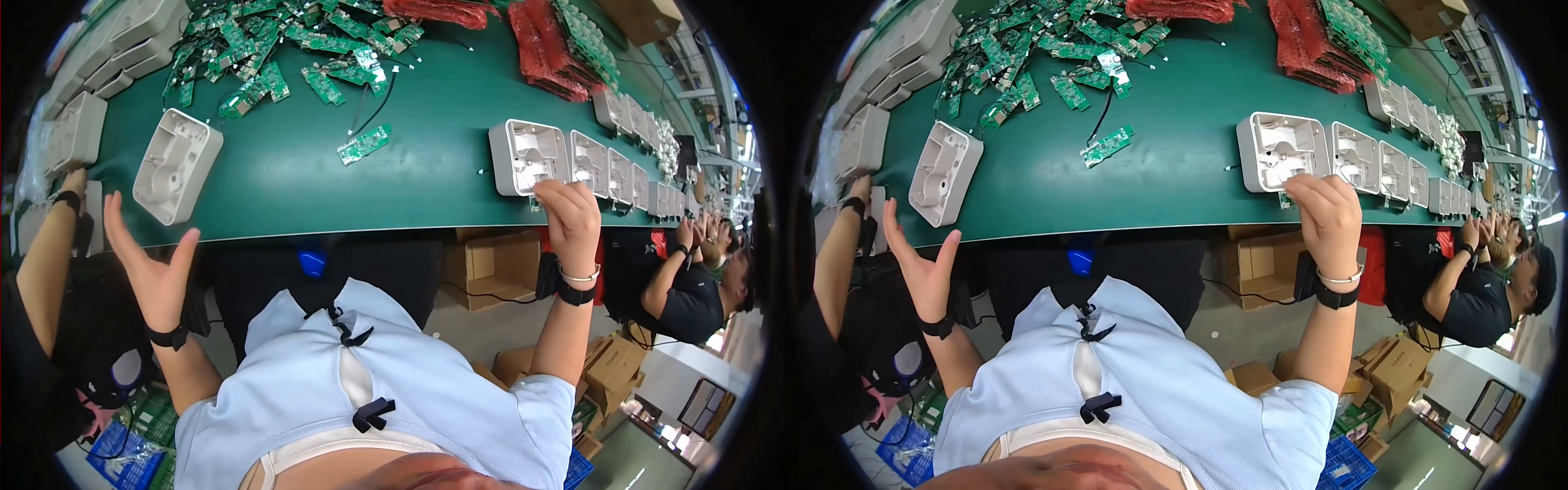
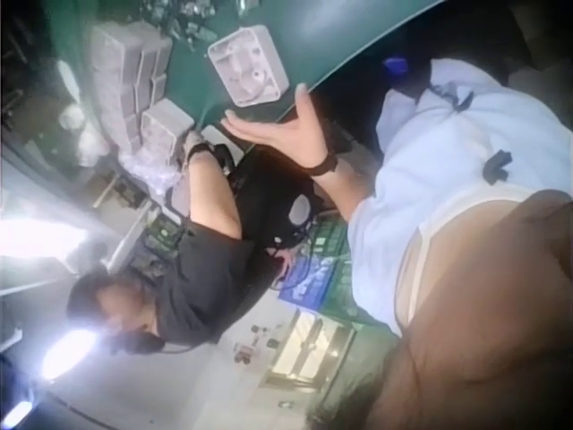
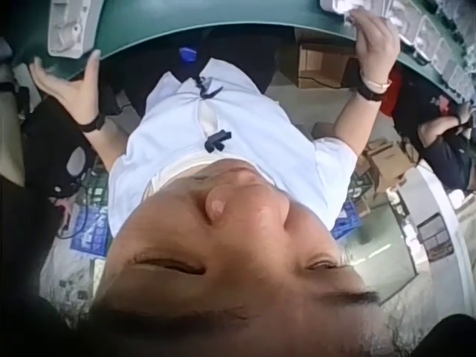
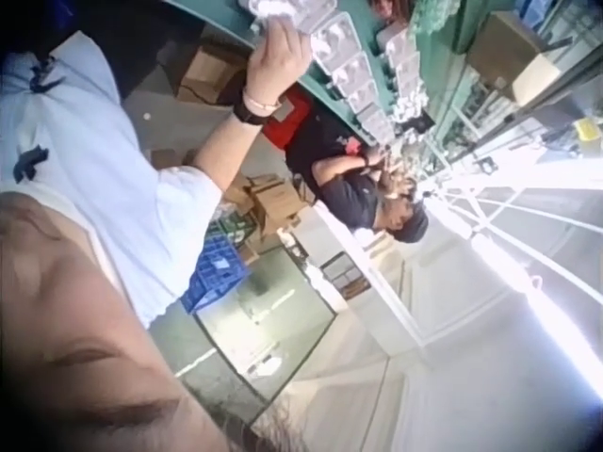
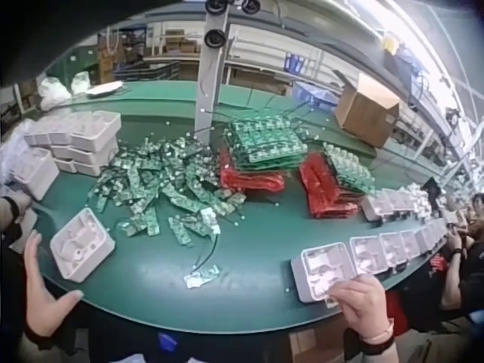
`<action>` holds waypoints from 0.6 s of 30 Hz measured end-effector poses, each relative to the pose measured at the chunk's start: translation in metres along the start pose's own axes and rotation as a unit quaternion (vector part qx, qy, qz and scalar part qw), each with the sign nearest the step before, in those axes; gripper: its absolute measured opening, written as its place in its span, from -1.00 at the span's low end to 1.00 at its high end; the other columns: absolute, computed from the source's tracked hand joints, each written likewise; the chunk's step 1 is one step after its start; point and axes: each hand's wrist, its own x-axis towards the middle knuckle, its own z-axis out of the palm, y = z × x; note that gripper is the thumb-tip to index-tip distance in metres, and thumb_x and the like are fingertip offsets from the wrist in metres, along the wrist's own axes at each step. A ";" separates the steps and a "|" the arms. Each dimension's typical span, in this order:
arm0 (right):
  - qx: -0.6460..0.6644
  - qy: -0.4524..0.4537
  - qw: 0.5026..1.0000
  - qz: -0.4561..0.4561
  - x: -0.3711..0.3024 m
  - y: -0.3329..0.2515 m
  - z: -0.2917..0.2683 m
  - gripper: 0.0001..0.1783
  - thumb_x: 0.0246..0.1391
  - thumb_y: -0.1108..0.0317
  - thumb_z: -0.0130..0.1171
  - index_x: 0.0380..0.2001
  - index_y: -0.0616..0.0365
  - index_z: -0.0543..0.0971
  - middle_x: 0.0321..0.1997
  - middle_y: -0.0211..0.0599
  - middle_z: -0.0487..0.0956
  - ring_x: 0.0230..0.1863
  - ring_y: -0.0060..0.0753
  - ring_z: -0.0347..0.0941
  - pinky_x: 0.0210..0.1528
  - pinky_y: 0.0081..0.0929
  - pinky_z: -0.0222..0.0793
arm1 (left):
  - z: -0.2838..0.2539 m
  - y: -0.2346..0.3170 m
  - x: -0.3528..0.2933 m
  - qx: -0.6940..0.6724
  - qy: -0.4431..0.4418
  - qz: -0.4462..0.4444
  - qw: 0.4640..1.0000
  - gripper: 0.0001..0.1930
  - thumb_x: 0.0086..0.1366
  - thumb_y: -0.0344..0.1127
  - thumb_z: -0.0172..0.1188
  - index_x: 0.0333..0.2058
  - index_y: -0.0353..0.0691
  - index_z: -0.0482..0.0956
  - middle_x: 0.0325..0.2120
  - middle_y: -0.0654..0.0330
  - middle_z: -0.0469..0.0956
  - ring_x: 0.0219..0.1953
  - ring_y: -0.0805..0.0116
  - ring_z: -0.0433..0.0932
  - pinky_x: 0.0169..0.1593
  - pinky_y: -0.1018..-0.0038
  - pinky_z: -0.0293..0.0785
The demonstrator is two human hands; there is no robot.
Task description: Assembling electronic components by placing small PCB boards and wires into plastic enclosures.
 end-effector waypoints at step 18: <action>0.751 -0.091 0.599 0.262 0.116 -0.127 0.053 -0.55 0.53 0.28 0.06 0.34 0.26 0.46 -0.04 -0.18 0.67 -0.33 -0.56 0.49 -0.32 -0.68 0.38 | 0.024 -0.031 0.012 -0.224 -0.011 -0.113 0.968 0.14 0.10 -0.45 0.59 0.55 -0.24 0.02 0.46 -0.17 0.24 0.50 -0.05 0.27 0.57 0.11 0.11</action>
